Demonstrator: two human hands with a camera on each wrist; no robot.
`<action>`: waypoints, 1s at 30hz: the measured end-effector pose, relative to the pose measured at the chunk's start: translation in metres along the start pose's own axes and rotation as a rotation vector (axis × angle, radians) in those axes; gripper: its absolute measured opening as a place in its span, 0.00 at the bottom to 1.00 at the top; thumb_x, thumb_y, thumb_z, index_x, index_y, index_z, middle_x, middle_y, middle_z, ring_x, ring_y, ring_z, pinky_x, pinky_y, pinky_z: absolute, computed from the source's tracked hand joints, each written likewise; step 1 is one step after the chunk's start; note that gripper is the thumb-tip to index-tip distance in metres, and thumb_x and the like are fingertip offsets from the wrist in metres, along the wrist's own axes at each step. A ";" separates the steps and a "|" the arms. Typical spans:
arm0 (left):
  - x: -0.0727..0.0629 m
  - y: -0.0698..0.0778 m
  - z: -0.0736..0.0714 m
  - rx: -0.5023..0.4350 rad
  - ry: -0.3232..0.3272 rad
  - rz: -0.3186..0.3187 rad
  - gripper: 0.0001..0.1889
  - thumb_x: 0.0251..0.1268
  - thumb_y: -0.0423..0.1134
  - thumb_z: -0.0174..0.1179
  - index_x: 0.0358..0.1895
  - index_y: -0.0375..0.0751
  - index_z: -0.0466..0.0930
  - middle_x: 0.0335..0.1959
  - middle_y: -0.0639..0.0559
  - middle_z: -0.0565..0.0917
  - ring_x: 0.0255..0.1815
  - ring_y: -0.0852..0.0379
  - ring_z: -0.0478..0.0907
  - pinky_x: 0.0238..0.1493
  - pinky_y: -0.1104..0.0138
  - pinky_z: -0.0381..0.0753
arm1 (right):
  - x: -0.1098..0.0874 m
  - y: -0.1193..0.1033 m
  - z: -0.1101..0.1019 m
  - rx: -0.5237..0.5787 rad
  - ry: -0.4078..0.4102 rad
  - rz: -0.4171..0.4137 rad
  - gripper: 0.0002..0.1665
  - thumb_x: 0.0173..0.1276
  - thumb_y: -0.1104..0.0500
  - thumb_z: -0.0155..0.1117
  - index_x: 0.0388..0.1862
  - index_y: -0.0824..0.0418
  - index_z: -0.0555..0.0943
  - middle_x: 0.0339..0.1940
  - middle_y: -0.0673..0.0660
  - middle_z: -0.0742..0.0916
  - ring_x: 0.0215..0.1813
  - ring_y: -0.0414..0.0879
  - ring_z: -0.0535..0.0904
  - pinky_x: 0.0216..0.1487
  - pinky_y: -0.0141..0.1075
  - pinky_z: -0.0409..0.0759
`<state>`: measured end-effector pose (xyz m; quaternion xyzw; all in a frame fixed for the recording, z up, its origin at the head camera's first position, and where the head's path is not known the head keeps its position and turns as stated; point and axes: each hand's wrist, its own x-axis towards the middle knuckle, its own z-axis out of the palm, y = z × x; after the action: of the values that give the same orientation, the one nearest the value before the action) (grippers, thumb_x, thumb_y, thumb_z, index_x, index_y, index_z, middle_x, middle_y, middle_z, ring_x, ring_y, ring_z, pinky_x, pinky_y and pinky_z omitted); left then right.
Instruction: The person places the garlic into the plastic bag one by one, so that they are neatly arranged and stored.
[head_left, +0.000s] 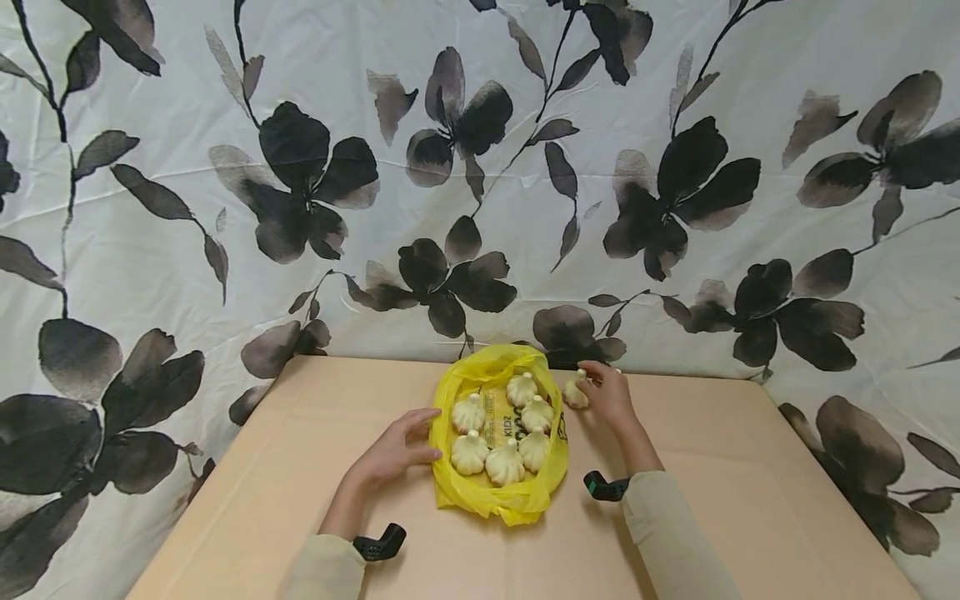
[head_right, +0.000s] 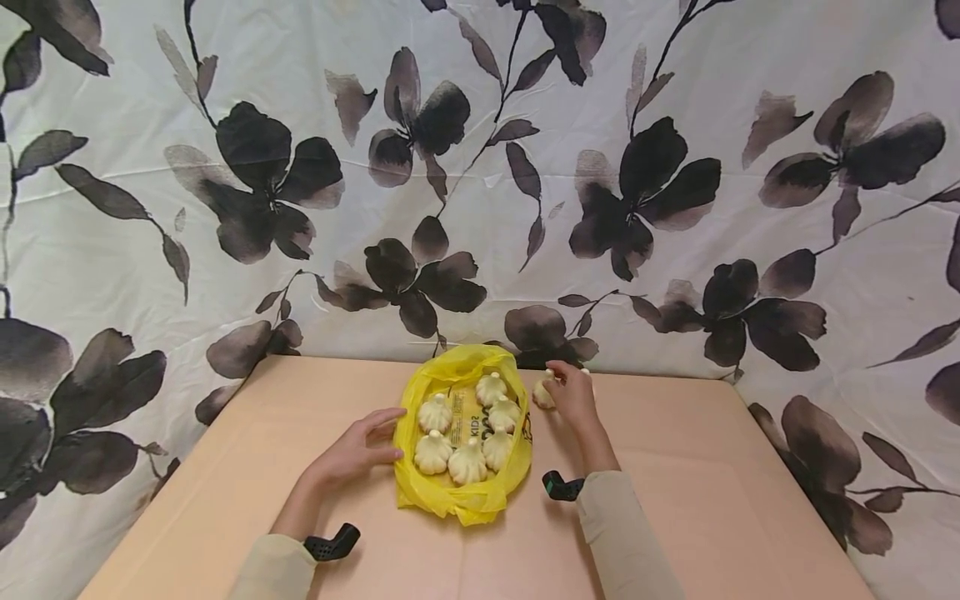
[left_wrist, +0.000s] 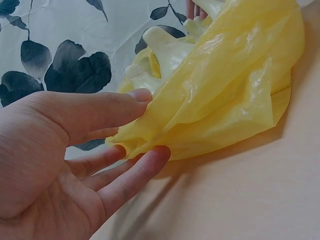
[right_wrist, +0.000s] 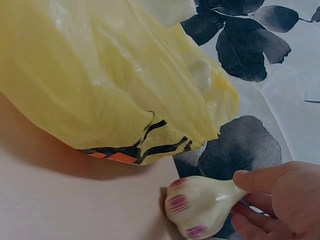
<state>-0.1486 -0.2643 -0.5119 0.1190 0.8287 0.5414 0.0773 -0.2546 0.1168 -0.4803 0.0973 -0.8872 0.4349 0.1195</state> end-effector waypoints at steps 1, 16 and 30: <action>0.001 0.000 0.000 0.003 0.001 0.001 0.37 0.55 0.43 0.70 0.70 0.47 0.66 0.73 0.47 0.63 0.68 0.42 0.69 0.70 0.44 0.65 | 0.001 0.001 0.001 -0.007 0.006 0.002 0.21 0.65 0.70 0.62 0.57 0.70 0.78 0.54 0.70 0.83 0.58 0.63 0.79 0.59 0.52 0.79; 0.012 0.007 0.008 -0.028 0.020 -0.005 0.38 0.55 0.41 0.70 0.70 0.46 0.65 0.74 0.46 0.62 0.69 0.41 0.68 0.71 0.45 0.63 | 0.016 0.011 -0.002 -0.032 0.049 0.011 0.12 0.64 0.68 0.65 0.47 0.66 0.84 0.45 0.66 0.87 0.50 0.59 0.83 0.53 0.50 0.82; 0.023 0.004 0.016 -0.012 0.053 -0.021 0.37 0.55 0.41 0.70 0.70 0.46 0.66 0.74 0.45 0.62 0.70 0.39 0.66 0.71 0.43 0.62 | 0.029 0.012 -0.013 -0.005 -0.011 -0.043 0.15 0.63 0.68 0.65 0.49 0.67 0.84 0.47 0.66 0.87 0.51 0.60 0.83 0.53 0.50 0.83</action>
<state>-0.1656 -0.2422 -0.5147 0.0955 0.8285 0.5484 0.0615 -0.2836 0.1328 -0.4734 0.1186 -0.8865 0.4297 0.1240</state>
